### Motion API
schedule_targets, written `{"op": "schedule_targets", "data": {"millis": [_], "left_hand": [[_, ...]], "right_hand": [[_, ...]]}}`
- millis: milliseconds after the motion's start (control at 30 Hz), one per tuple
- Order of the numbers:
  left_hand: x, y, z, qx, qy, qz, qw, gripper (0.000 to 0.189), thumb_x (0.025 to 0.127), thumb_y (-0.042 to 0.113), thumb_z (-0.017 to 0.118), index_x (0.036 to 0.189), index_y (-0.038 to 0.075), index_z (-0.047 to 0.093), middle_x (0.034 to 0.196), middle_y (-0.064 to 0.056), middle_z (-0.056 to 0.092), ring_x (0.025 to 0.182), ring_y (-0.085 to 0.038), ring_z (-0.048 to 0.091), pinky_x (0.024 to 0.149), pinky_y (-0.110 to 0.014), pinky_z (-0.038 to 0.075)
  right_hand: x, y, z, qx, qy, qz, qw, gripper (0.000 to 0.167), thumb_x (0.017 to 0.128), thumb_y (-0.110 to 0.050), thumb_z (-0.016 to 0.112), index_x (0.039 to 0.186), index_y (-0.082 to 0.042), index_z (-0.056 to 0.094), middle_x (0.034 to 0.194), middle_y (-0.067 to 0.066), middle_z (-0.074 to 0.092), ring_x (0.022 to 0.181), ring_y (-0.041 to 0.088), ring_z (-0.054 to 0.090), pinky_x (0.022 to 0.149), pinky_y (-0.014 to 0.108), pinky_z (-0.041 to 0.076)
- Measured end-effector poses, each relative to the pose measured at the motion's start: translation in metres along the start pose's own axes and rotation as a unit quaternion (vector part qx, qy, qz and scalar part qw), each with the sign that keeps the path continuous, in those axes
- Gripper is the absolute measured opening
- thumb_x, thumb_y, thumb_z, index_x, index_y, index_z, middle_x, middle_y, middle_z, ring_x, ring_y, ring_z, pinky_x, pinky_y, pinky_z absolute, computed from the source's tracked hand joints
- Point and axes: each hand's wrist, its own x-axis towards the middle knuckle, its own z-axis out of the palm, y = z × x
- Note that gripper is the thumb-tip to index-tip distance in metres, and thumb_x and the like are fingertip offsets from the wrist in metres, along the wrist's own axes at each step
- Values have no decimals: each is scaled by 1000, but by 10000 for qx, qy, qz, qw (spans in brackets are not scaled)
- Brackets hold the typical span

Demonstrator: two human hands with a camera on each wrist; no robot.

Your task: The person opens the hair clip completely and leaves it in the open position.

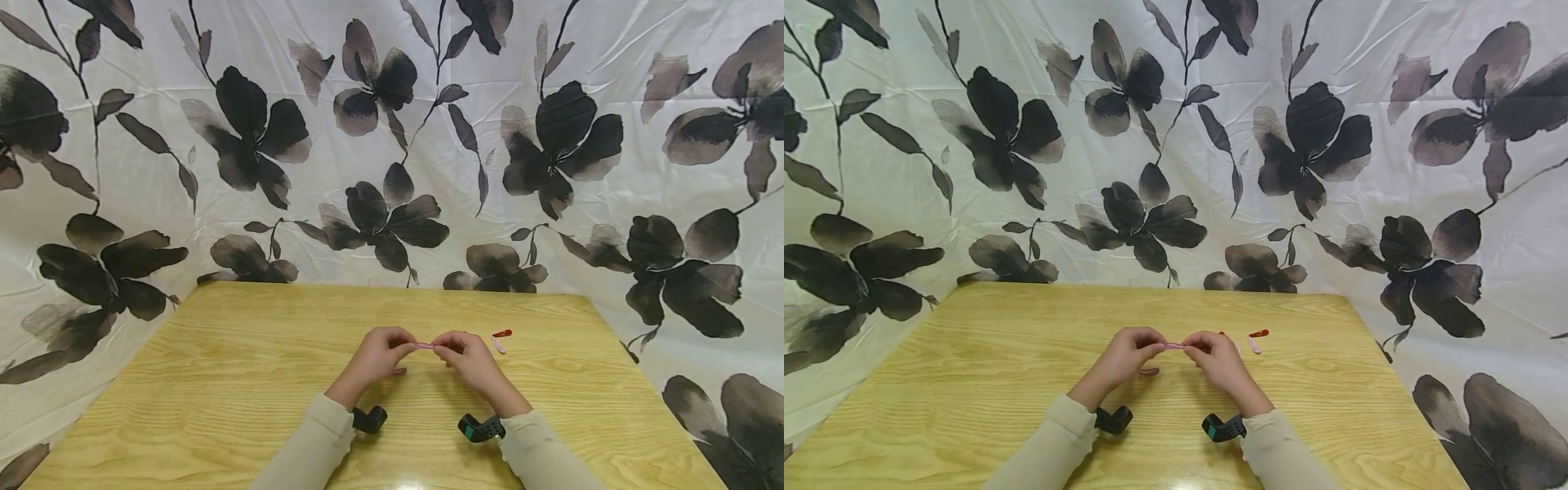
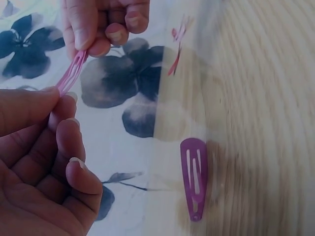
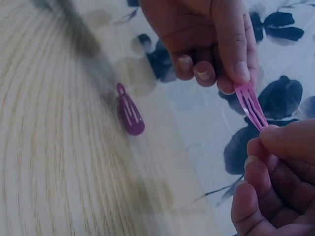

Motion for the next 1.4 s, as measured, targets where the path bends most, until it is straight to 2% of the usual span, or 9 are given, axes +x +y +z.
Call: {"op": "schedule_targets", "data": {"millis": [167,300,433,533,667,867,1100,1233,1400], "left_hand": [[-1,0,-5,-171,11,-23,9999,15,96,23,62,100,12,70,109,-18,63,95,-41,58,70,-44,59],[-2,-1,-8,-287,15,-41,9996,15,96,22,62,101,11,70,107,-16,62,96,-41,56,70,-46,58],[-2,-1,-11,-453,-6,-37,9990,15,96,21,62,101,9,70,105,-14,61,93,-30,54,72,-48,58],[-2,0,-12,-258,43,64,9996,16,96,22,61,101,10,70,102,-9,61,89,-22,51,74,-47,58],[0,-2,-14,254,181,245,9992,16,96,24,61,99,13,72,98,-5,64,86,-19,53,78,-41,54],[1,-4,-15,120,155,199,9996,19,97,25,60,101,11,73,99,-15,63,88,-30,55,77,-47,49],[1,-5,-18,-41,-27,189,9998,27,100,24,54,106,2,70,100,-23,60,91,-39,52,65,-32,44],[0,-4,-19,17,-140,253,9996,28,102,23,50,108,3,69,103,-26,61,93,-46,50,68,-34,43],[0,-3,-20,99,-275,236,9993,31,103,23,47,112,2,68,105,-26,60,83,-38,51,73,-41,45]], "right_hand": [[3,-6,4,-78,63,14,9999,16,96,-13,60,105,-4,69,92,11,66,83,27,58,72,39,52],[5,-7,6,10,67,42,10000,14,96,-14,60,103,-7,70,93,13,66,84,29,59,74,40,52],[5,-9,7,171,10,110,9998,12,96,-17,61,101,-11,71,99,18,67,89,31,60,80,45,52],[5,-10,7,229,-35,95,9997,13,95,-18,62,101,-11,71,100,19,67,89,31,61,81,47,52],[6,-11,6,251,-104,53,9996,16,96,-19,62,103,-8,71,101,19,67,88,29,60,81,47,51],[9,-14,7,234,-150,-68,9996,18,96,-20,62,104,-7,71,99,20,65,87,31,60,79,46,51],[13,-15,9,351,-160,-66,9992,14,95,-19,63,101,-9,71,98,19,65,88,34,60,80,48,50],[14,-16,10,454,-203,-85,9987,14,95,-17,62,102,-8,71,100,22,65,91,38,59,82,50,50],[15,-18,10,551,-280,-161,9980,14,96,-15,61,102,-7,71,101,23,66,92,41,58,83,53,49]]}}
